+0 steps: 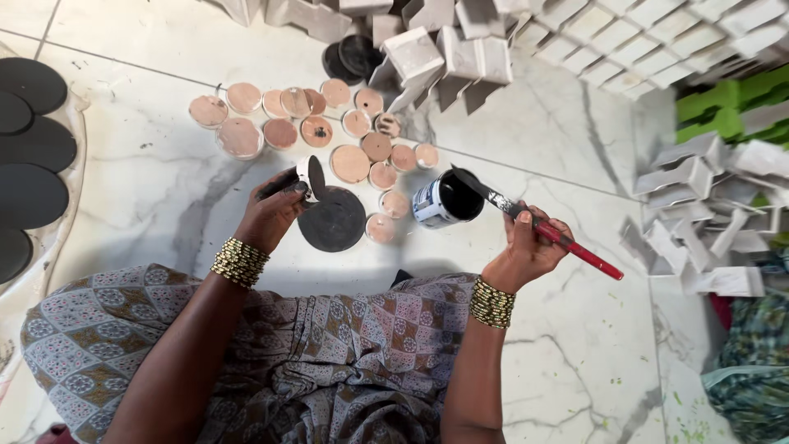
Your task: The person sits on the floor painting round wooden discs black. They hold each disc with one hand, apply black paint with a brush dipped from an open paint can, and set finished discs aside with a pile of unpainted discs nearby.
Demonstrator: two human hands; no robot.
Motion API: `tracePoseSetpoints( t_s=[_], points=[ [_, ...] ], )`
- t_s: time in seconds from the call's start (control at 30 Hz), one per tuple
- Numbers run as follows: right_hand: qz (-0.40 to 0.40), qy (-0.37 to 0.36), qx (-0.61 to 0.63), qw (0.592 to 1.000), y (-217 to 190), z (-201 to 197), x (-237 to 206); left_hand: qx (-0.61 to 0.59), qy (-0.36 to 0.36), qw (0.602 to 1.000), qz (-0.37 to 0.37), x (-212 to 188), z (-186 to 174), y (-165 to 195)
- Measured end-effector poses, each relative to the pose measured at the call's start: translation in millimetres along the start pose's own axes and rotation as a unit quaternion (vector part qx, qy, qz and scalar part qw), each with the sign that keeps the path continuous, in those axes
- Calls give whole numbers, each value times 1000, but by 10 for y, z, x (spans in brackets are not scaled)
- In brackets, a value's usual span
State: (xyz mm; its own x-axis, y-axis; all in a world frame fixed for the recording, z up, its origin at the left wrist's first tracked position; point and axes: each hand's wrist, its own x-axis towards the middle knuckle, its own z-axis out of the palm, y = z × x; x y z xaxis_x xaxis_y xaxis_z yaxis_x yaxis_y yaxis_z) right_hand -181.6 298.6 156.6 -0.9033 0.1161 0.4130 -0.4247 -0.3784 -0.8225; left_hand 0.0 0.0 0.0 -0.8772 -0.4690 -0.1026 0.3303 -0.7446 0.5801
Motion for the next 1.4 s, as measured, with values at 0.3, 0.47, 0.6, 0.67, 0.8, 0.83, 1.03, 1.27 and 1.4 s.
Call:
tracePoseSetpoints(
  t_s=[0.3,0.47,0.6,0.67,0.8,0.83,1.03,1.27,1.4],
  points=[
    [-79,-74,-233,966,894,-370,336,46,-5,999,-6,217,63,-38],
    [-68,-55,-281,956,1199,-352,242,102,1,994,-26,229,6,-75],
    [-53,-54,-241,967,1410,-402,157,132,31,989,-55,255,-28,-121],
    [-49,-58,-231,970,1462,-406,166,139,34,988,-54,243,-2,-100],
    [-44,-69,-232,969,1560,-436,214,151,43,986,-56,211,11,-116],
    [-45,-72,-232,969,1565,-438,223,159,49,984,-59,211,18,-119],
    [-77,-75,-192,975,1392,-427,281,192,54,979,-39,219,-4,-115],
    [171,125,35,977,1116,-926,415,256,30,966,0,261,46,-182],
    [235,75,163,955,986,-985,436,321,-18,946,46,236,171,-164]
  ],
)
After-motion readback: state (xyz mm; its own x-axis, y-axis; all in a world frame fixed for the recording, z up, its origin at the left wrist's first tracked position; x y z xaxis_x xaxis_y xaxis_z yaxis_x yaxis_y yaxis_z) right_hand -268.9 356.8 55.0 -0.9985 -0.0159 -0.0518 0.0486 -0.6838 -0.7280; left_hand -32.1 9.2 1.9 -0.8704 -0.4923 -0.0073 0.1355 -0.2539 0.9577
